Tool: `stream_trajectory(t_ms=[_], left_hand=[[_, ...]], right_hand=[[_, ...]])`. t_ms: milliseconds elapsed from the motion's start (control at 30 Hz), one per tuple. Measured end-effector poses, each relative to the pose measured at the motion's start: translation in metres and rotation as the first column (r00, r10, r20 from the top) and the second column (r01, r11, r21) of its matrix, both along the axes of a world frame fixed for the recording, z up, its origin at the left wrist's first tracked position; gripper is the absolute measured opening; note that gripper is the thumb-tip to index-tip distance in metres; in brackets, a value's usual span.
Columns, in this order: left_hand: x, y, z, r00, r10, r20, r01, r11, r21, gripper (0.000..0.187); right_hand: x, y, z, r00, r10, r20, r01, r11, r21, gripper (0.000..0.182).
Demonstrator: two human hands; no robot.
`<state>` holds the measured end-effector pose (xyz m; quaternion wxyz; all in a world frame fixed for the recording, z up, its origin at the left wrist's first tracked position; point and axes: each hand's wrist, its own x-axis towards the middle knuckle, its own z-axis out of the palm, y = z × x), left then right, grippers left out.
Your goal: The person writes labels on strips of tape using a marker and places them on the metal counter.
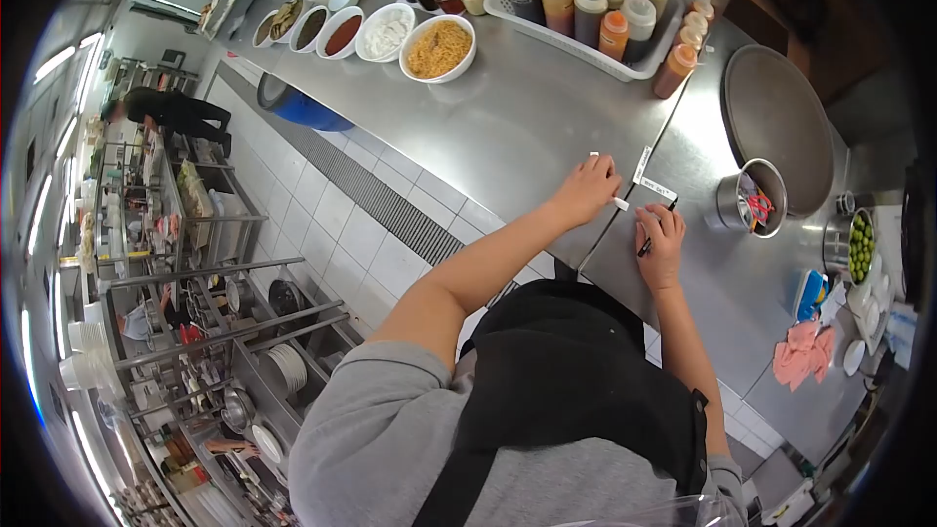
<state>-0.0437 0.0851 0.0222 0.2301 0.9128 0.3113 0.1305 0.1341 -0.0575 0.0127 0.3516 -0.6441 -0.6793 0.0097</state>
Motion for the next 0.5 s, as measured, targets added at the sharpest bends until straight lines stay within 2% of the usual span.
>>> stream_trajectory(t_ms=[33, 100, 167, 233, 333, 433, 467, 500], left_hand=[[-0.001, -0.001, -0.001, 1.0, -0.015, 0.001, 0.015, 1.0, 0.016, 0.017], [-0.004, -0.005, -0.001, 0.999, -0.038, 0.015, 0.037, 0.998, 0.048, 0.016], [-0.007, -0.011, 0.0, 0.998, -0.065, 0.027, 0.062, 0.995, 0.078, 0.015], [-0.009, -0.018, -0.002, 0.987, -0.114, 0.115, 0.097, 0.984, 0.147, 0.013], [-0.009, -0.029, -0.003, 0.979, -0.138, 0.149, 0.11, 0.977, 0.182, 0.011], [-0.006, -0.035, 0.0, 0.985, -0.142, 0.098, 0.133, 0.987, 0.09, 0.014], [-0.004, -0.037, 0.001, 0.985, -0.143, 0.102, 0.134, 0.987, 0.087, 0.014], [-0.001, -0.038, 0.003, 0.972, -0.083, 0.218, 0.091, 0.995, -0.028, 0.017]], right_hand=[[-0.003, 0.001, 0.002, 1.0, 0.006, 0.002, -0.006, 1.0, 0.005, 0.033], [-0.009, 0.002, 0.007, 0.999, -0.052, -0.018, 0.049, 0.99, -0.129, 0.034], [-0.013, 0.006, 0.014, 0.998, -0.057, -0.017, 0.054, 0.988, -0.147, 0.034], [-0.015, 0.009, 0.02, 0.998, -0.065, -0.021, 0.061, 0.984, -0.167, 0.034], [-0.015, 0.008, 0.023, 0.999, -0.015, -0.034, 0.007, 0.976, -0.215, 0.03], [-0.012, 0.004, 0.019, 0.999, -0.008, -0.051, -0.002, 0.981, -0.192, 0.024], [-0.011, 0.003, 0.019, 0.993, -0.047, -0.109, 0.026, 0.984, -0.179, 0.022], [-0.011, 0.001, 0.019, 0.982, -0.084, -0.167, 0.056, 0.985, -0.166, 0.021]])
